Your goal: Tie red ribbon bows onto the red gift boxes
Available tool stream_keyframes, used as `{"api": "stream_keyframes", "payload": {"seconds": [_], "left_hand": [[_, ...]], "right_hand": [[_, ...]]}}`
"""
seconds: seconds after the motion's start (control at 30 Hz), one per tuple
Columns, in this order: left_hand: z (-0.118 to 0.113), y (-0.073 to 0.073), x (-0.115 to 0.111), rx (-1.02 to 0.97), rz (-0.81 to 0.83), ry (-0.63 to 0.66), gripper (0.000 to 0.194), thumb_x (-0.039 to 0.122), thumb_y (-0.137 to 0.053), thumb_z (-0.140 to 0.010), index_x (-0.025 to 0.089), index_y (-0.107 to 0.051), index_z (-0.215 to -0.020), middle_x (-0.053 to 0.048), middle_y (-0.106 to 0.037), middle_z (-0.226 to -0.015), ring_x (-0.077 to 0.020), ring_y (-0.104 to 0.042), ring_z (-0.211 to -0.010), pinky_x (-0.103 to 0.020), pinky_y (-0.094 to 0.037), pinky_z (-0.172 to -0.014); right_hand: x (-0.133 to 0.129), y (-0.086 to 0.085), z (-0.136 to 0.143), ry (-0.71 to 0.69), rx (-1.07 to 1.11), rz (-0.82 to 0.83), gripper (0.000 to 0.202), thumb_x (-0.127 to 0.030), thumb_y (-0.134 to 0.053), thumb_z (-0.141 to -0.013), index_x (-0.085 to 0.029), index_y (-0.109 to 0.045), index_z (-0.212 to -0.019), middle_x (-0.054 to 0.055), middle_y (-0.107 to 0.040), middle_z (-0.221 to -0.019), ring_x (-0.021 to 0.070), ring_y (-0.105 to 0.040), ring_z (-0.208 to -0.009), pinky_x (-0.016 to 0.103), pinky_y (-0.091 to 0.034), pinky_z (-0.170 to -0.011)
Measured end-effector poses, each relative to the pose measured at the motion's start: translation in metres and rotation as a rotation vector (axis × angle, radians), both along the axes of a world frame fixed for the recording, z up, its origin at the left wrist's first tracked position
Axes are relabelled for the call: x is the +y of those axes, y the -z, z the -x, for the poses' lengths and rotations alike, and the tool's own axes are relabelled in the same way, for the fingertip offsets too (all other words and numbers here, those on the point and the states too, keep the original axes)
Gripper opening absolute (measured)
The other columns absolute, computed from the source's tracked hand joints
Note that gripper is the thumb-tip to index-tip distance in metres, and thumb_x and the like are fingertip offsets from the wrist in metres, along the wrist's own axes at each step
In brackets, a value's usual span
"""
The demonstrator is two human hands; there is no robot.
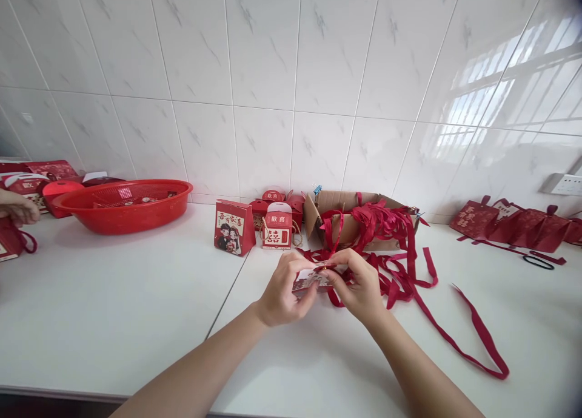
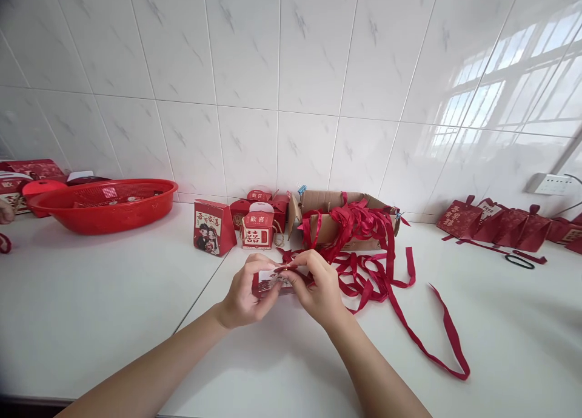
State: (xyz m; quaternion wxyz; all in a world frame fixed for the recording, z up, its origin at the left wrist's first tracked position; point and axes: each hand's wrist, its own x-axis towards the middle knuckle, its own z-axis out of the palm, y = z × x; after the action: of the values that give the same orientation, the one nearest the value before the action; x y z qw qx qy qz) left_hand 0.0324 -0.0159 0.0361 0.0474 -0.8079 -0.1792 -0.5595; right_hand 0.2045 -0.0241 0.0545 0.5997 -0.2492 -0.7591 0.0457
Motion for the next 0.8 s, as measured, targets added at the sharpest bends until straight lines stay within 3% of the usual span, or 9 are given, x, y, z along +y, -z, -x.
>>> {"api": "stream_keyframes", "payload": {"seconds": [0.07, 0.17, 0.27, 0.57, 0.8], "left_hand": [[-0.005, 0.000, -0.003, -0.065, -0.006, -0.069, 0.043, 0.019, -0.066, -0.072, 0.021, -0.041, -0.108, -0.005, -0.051, -0.089, -0.0189, -0.053, -0.080, -0.035, -0.048, -0.070], [-0.012, 0.000, -0.006, -0.184, -0.063, -0.273, 0.051, 0.029, -0.077, -0.064, 0.021, -0.041, -0.099, -0.007, -0.044, -0.099, -0.0224, -0.051, -0.092, -0.038, -0.049, -0.075], [-0.015, 0.001, -0.006, -0.252, -0.069, -0.401, 0.050, 0.031, -0.077, -0.064, 0.021, -0.038, -0.093, -0.009, -0.041, -0.103, -0.0252, -0.048, -0.102, -0.041, -0.048, -0.081], [-0.010, -0.003, 0.000, -0.225, 0.034, -0.273, 0.058, 0.018, -0.070, -0.068, 0.020, -0.034, -0.112, -0.012, -0.045, -0.111, -0.0237, -0.049, -0.105, -0.042, -0.045, -0.089], [0.005, -0.009, 0.004, -0.128, 0.408, -0.317, 0.038, 0.032, -0.066, -0.075, 0.022, -0.043, -0.103, -0.003, -0.057, -0.092, -0.0178, -0.057, -0.086, -0.032, -0.047, -0.075]], "right_hand": [[-0.001, 0.001, 0.004, 0.006, 0.045, 0.008, 0.011, -0.017, -0.065, -0.080, -0.021, -0.056, -0.082, 0.001, -0.060, -0.072, 0.0132, -0.059, -0.064, 0.023, -0.047, -0.051], [-0.004, 0.003, 0.011, 0.014, 0.072, 0.011, 0.011, -0.015, -0.065, -0.079, -0.021, -0.055, -0.081, 0.001, -0.060, -0.072, 0.0139, -0.059, -0.065, 0.025, -0.048, -0.054], [-0.006, 0.004, 0.016, 0.024, 0.077, 0.007, 0.011, -0.015, -0.065, -0.079, -0.020, -0.055, -0.080, 0.001, -0.059, -0.072, 0.0145, -0.059, -0.067, 0.025, -0.048, -0.054], [-0.001, 0.001, 0.008, 0.120, 0.087, -0.044, 0.009, -0.017, -0.065, -0.080, -0.020, -0.056, -0.081, 0.001, -0.060, -0.072, 0.0139, -0.059, -0.066, 0.025, -0.049, -0.056], [0.007, 0.001, -0.001, 0.244, 0.118, -0.069, 0.009, -0.020, -0.064, -0.081, -0.020, -0.055, -0.079, 0.001, -0.061, -0.071, 0.0138, -0.060, -0.065, 0.025, -0.049, -0.056]]}}
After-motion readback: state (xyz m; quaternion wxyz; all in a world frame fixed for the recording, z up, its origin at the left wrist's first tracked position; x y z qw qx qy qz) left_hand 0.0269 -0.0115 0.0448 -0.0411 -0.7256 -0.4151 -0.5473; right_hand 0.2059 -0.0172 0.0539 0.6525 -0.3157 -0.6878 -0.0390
